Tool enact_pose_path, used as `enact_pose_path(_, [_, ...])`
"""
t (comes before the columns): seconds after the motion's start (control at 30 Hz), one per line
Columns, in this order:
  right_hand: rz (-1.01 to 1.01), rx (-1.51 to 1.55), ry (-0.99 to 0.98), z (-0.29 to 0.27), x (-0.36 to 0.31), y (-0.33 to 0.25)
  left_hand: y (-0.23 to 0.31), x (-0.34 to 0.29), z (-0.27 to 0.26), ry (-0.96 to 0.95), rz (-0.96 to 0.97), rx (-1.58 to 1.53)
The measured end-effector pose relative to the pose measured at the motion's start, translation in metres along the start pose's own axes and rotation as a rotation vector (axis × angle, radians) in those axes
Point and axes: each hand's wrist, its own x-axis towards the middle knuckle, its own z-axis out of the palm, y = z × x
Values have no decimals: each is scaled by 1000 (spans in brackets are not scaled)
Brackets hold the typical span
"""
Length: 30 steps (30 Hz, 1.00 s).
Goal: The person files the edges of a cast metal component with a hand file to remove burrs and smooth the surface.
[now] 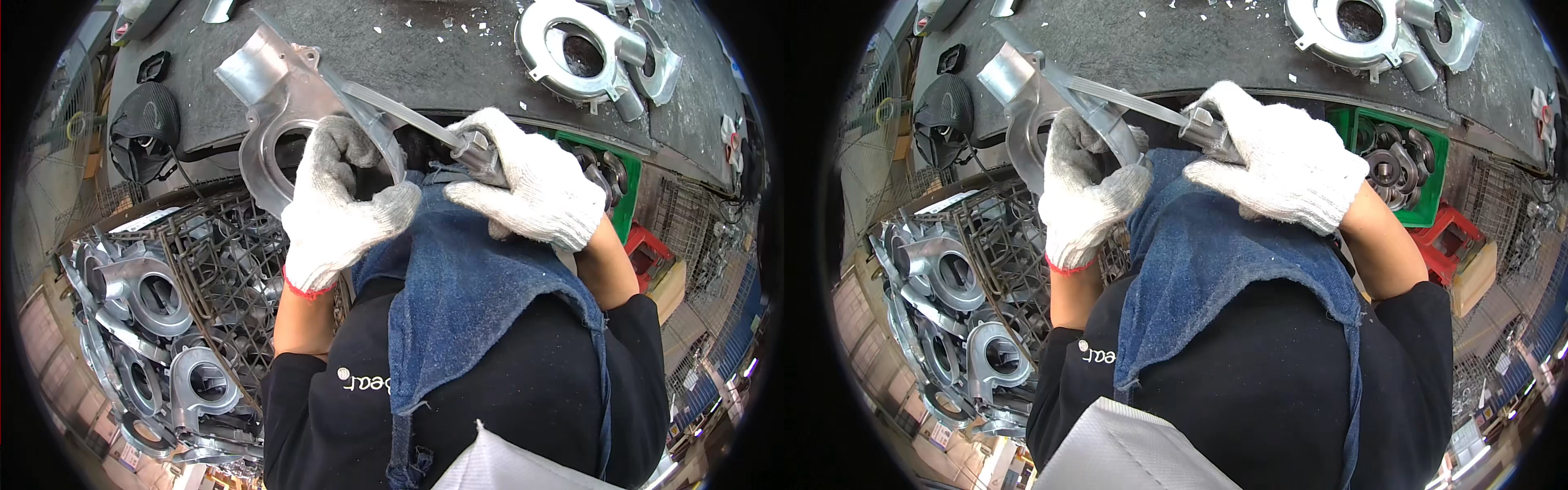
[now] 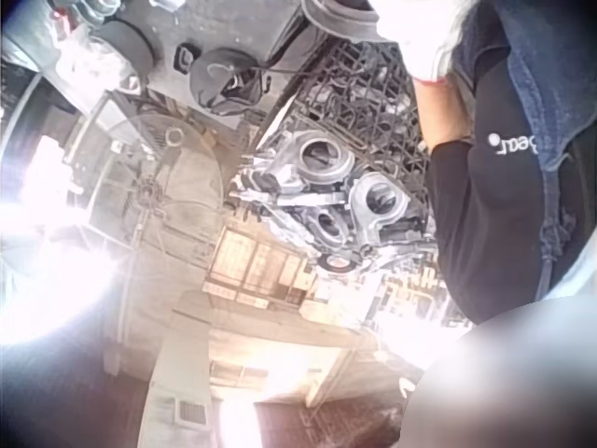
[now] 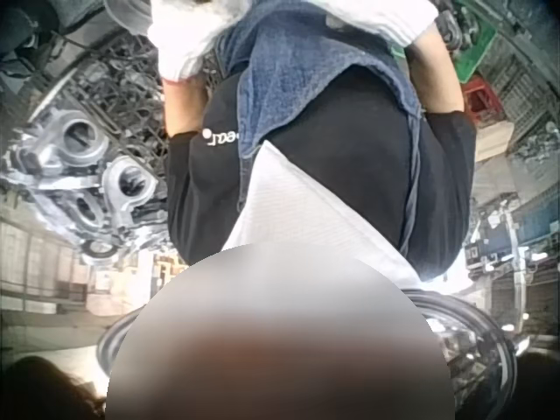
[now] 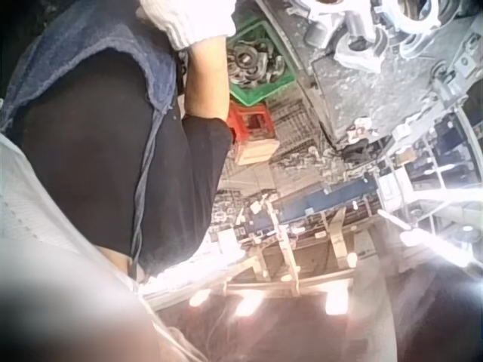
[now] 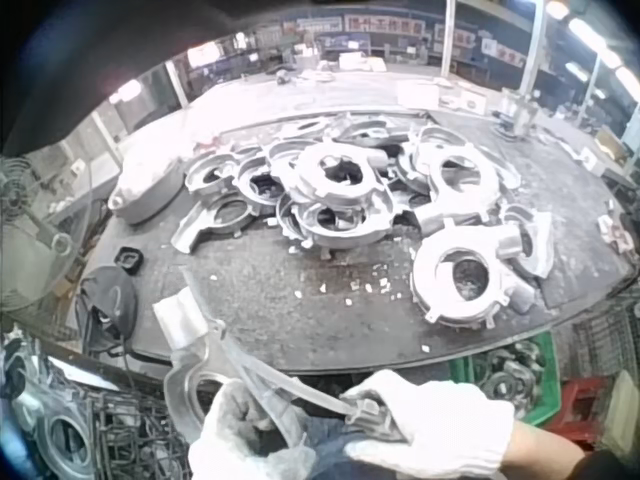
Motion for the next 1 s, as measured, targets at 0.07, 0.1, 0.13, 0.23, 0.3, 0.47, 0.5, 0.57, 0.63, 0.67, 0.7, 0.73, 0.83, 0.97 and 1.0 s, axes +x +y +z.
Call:
enact_pose_path(0.07, [22, 27, -22, -3, 2, -3, 3, 0, 0, -13, -49, -40])
enact_pose_path(0.1, [44, 54, -43, -4, 3, -4, 6, 0, 1, -26, -98, -80])
enact_pose_path(0.13, [44, 53, -44, -3, 3, -3, 9, 0, 3, -25, -97, -81])
enact_pose_path(0.23, [-13, -37, 23, 0, 2, 2, 13, 0, 8, -45, -114, -189])
enact_pose_path(0.3, [-18, -27, 45, 0, 0, 2, 13, 1, 1, -84, -181, -182])
enact_pose_path(0.47, [23, -26, 10, 0, -2, 1, 2, 2, -5, -71, -204, -133])
enact_pose_path(0.5, [43, -37, -4, 0, -2, 1, -1, 2, -7, -99, -213, -159])
enact_pose_path(0.57, [49, -28, -17, 0, 0, 1, 0, -1, 2, -60, -201, -183])
enact_pose_path(0.63, [56, -18, -28, 0, 1, 2, 5, -2, 5, -23, -191, -206])
enact_pose_path(0.67, [64, -25, -1, 1, 1, 4, 8, -1, 3, -33, -234, -160])
enact_pose_path(0.7, [72, -32, 25, 2, 1, 5, 10, -1, 3, -43, -277, -113])
enact_pose_path(0.73, [70, -31, 23, 0, 0, 4, 10, -2, 3, -41, -277, -113])
enact_pose_path(0.83, [58, 17, 37, -4, -3, 3, 12, 1, 2, -55, -253, -125])
enact_pose_path(0.97, [-61, -36, 87, -4, -4, 2, 6, -2, 4, -106, -203, -343])
enact_pose_path(1.0, [-34, -51, 48, -4, -4, 2, 7, -2, 6, -107, -204, -343])
